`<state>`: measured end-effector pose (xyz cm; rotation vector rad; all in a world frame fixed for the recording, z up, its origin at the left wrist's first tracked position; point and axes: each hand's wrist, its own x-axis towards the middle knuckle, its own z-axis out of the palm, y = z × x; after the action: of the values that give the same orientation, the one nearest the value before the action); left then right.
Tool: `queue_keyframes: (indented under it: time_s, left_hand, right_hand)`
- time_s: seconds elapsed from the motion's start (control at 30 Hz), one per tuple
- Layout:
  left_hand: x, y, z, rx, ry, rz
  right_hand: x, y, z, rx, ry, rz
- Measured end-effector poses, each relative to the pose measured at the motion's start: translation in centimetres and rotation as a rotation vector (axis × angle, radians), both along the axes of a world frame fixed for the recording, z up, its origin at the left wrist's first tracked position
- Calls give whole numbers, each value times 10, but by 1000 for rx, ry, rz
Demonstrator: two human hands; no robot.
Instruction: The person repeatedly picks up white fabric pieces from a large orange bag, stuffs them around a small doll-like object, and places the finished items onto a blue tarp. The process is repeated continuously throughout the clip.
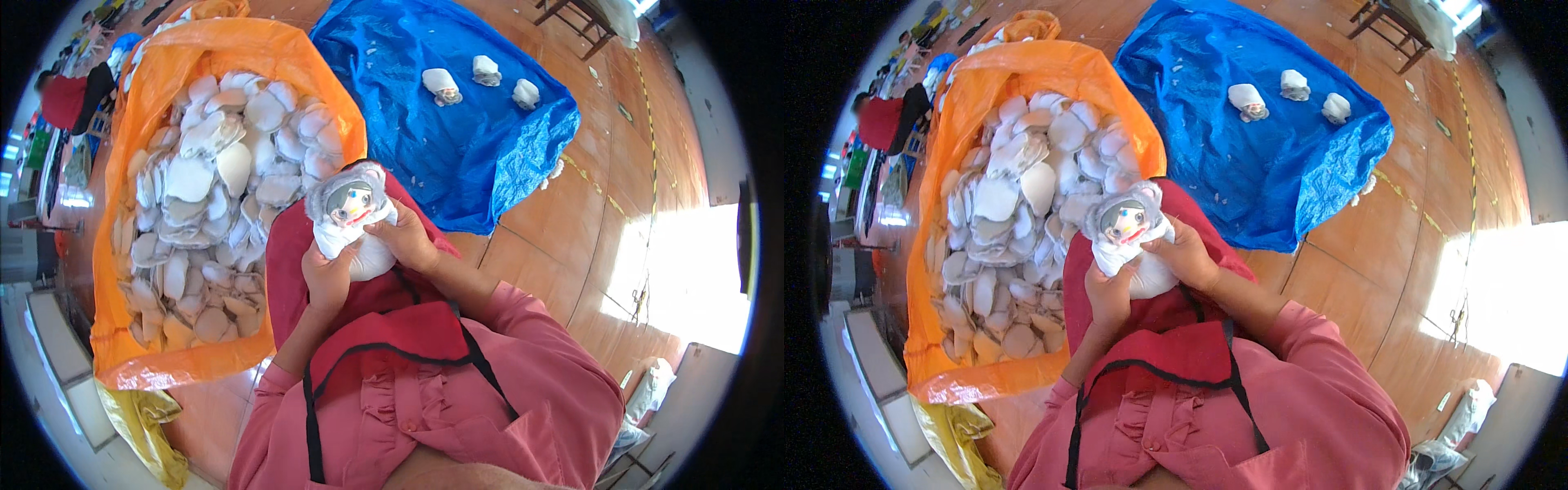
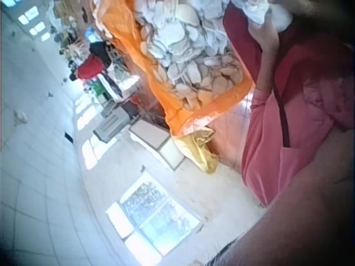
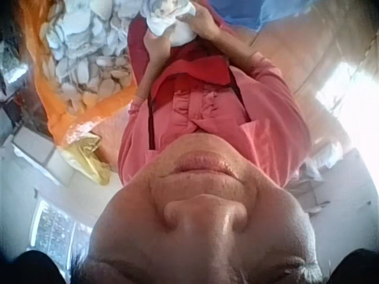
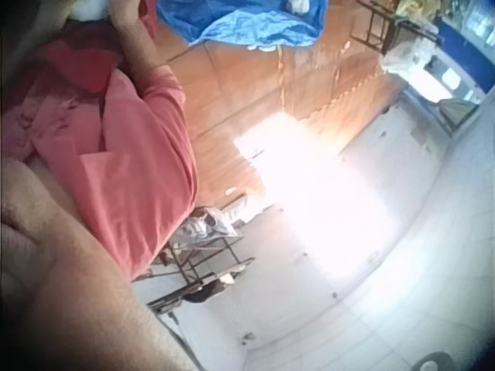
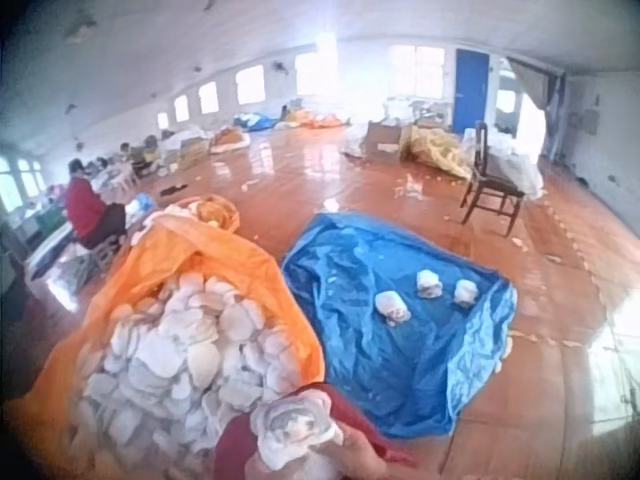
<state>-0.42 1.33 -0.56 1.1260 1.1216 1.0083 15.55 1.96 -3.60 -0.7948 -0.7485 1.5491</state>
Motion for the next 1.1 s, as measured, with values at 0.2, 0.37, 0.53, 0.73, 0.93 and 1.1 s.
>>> queue_keyframes:
  time_s: [0.2,0.37,0.53,0.73,0.93,1.1]
  left_hand:
    - [20,6,1,-152,-194,17]
    - [36,8,0,-227,-152,6]
    - [57,23,0,-54,-33,141]
    - [70,20,-2,45,283,64]
    - [46,38,-8,-81,54,-100]
    - [-25,52,-1,-119,121,145]
  right_hand:
    - [13,3,1,-97,-26,-146]
    - [22,5,-8,-121,-56,-197]
    - [45,14,-8,-96,43,-65]
    - [68,-5,-24,-198,-189,21]
    - [107,-12,-57,-568,-24,-188]
    - [179,1,-87,-709,-217,-217]
